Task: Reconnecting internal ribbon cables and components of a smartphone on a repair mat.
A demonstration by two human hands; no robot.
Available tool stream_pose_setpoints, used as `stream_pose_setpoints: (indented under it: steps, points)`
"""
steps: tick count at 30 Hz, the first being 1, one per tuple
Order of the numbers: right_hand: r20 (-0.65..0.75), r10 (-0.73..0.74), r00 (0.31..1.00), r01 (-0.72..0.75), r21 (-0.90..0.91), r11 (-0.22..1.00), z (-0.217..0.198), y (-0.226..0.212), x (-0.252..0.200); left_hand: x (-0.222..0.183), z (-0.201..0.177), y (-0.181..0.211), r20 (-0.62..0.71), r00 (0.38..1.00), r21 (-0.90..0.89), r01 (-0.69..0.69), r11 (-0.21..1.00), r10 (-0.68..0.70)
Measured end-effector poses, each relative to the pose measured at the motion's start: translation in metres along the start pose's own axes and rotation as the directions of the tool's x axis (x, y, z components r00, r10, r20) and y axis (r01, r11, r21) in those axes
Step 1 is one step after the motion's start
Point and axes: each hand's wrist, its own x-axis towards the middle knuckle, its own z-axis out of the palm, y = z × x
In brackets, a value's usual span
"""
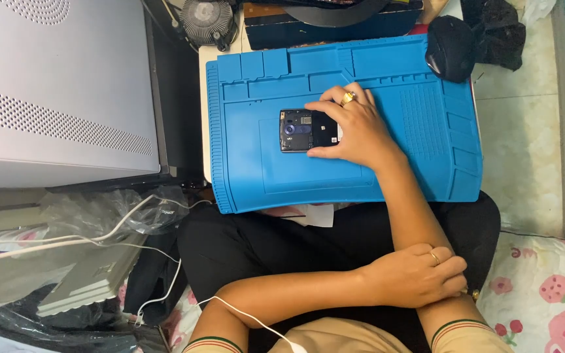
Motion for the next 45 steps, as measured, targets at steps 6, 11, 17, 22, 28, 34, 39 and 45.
stream_pose_setpoints:
  steps: [6,11,17,22,28,34,39,45]
  points:
    - [-0.005,-0.006,1.0,0.006,-0.006,1.0,-0.001,0.0,0.0,0.003,-0.007,-0.005,0.006,0.999,0.046,0.047,0.998,-0.048]
    - [-0.015,-0.015,1.0,0.015,-0.004,1.0,0.0,0.0,0.0,0.01,-0.022,-0.017,0.002,0.991,0.114,0.132,0.985,-0.133]
    - [-0.025,-0.023,0.999,0.023,0.0,1.0,0.0,0.0,-0.001,0.013,-0.026,-0.019,-0.039,0.988,0.171,0.152,0.973,-0.147]
    - [-0.016,-0.014,1.0,0.014,0.009,1.0,-0.001,-0.001,-0.001,0.006,-0.015,0.003,-0.01,0.992,0.1,0.125,0.987,-0.125]
    - [0.002,0.006,1.0,-0.006,0.007,1.0,0.0,-0.001,-0.001,-0.003,-0.005,0.022,-0.03,0.994,-0.194,0.1,0.976,-0.108]
    - [-0.016,-0.009,1.0,0.009,0.01,1.0,0.002,0.002,0.001,0.0,-0.045,-0.027,0.164,0.965,-0.093,0.221,0.971,-0.204]
    - [-0.134,-0.087,0.987,0.088,0.002,0.996,0.006,0.007,-0.001,0.017,-0.112,-0.091,-0.132,0.973,0.121,0.204,0.972,-0.188]
    - [0.01,-0.007,1.0,0.007,0.002,1.0,-0.001,0.001,-0.001,-0.024,-0.167,-0.165,-0.346,0.858,-0.031,0.394,0.919,-0.38]
